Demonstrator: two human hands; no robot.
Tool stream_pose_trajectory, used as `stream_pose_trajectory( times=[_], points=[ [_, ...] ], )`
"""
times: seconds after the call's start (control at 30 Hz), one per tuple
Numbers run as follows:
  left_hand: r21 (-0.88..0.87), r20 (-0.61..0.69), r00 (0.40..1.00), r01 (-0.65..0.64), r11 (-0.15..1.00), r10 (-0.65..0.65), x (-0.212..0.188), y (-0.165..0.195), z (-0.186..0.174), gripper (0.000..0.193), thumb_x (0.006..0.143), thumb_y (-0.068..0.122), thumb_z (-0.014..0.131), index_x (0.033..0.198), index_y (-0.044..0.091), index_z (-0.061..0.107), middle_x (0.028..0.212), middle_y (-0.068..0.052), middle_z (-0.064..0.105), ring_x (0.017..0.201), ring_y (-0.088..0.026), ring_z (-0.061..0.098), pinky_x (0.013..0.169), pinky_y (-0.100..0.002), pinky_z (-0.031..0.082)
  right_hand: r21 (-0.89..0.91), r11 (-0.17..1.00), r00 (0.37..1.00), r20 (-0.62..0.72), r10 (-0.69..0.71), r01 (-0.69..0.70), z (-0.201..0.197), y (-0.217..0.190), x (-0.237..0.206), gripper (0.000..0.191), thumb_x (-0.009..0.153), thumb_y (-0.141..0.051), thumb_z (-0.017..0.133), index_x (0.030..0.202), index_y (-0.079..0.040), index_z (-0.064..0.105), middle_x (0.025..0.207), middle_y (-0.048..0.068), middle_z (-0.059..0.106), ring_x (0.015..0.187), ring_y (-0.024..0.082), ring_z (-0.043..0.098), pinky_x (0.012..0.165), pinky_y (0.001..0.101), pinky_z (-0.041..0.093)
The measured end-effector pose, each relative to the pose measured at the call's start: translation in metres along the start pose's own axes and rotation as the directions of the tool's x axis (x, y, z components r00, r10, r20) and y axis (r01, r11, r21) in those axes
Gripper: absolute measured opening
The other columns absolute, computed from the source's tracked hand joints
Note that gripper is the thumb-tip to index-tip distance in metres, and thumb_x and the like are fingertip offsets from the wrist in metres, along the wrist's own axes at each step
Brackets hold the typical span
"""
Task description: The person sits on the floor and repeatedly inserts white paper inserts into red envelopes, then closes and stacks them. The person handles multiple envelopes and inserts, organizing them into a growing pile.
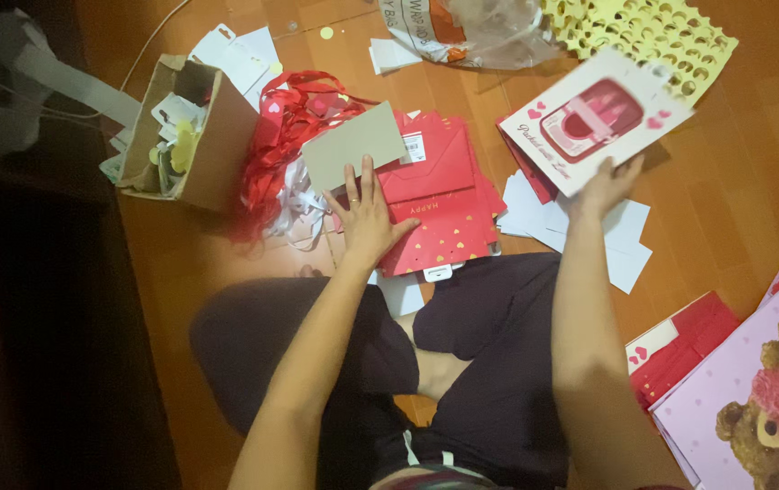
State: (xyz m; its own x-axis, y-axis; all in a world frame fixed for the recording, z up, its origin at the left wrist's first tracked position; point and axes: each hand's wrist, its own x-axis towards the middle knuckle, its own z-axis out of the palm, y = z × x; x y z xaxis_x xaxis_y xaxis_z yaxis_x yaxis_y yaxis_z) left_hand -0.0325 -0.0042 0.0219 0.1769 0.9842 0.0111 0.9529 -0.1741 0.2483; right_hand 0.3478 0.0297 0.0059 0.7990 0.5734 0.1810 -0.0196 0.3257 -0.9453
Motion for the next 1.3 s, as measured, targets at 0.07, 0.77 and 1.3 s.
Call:
stream_pose_trajectory(
  times=[0.07, 0.77, 1.3],
  points=[
    [0.001, 0.004, 1.000, 0.001, 1.000, -0.001, 0.000, 0.001, -0.003, 0.135, 0.065, 0.076, 0.078, 0.155, -0.010, 0.028, 0.169, -0.009, 0.001, 0.155, -0.038, -0.008, 0.111, -0.083, 0.001, -0.284, 0.956, 0.996, -0.074, 0.057, -0.076, 0.005, 0.006, -0.005, 0.058, 0.093, 0.001, 0.063, 0.146, -0.001, 0.039, 0.142, 0.016, 0.058, 0.123, 0.023, 0.065, 0.105, 0.0347, 0.052],
    [-0.403, -0.347, 0.717, -0.696, 0.594, 0.605, -0.058, 0.069, -0.028, 0.088, 0.089, 0.041, 0.080, 0.148, -0.010, 0.040, 0.168, -0.025, 0.019, 0.157, -0.044, 0.021, 0.128, -0.061, 0.025, -0.208, 0.875, 0.294, 0.886, 0.358, -0.438, 0.021, -0.051, -0.109, 0.082, 0.098, -0.041, 0.063, 0.163, -0.011, 0.026, 0.164, 0.012, 0.038, 0.149, 0.023, 0.040, 0.121, 0.0425, 0.035],
    [0.010, 0.341, 0.896, -0.308, 0.951, 0.286, -0.045, 0.045, -0.043, 0.118, 0.061, 0.041, 0.092, 0.158, 0.011, 0.032, 0.162, -0.030, 0.024, 0.153, -0.047, 0.019, 0.112, -0.067, 0.022, -0.085, 0.970, 0.885, 0.398, 0.243, -0.229, 0.006, -0.045, -0.094, 0.054, 0.094, 0.005, 0.055, 0.144, -0.011, 0.042, 0.121, 0.014, 0.070, 0.107, 0.016, 0.068, 0.093, 0.0286, 0.053]
  ],
)
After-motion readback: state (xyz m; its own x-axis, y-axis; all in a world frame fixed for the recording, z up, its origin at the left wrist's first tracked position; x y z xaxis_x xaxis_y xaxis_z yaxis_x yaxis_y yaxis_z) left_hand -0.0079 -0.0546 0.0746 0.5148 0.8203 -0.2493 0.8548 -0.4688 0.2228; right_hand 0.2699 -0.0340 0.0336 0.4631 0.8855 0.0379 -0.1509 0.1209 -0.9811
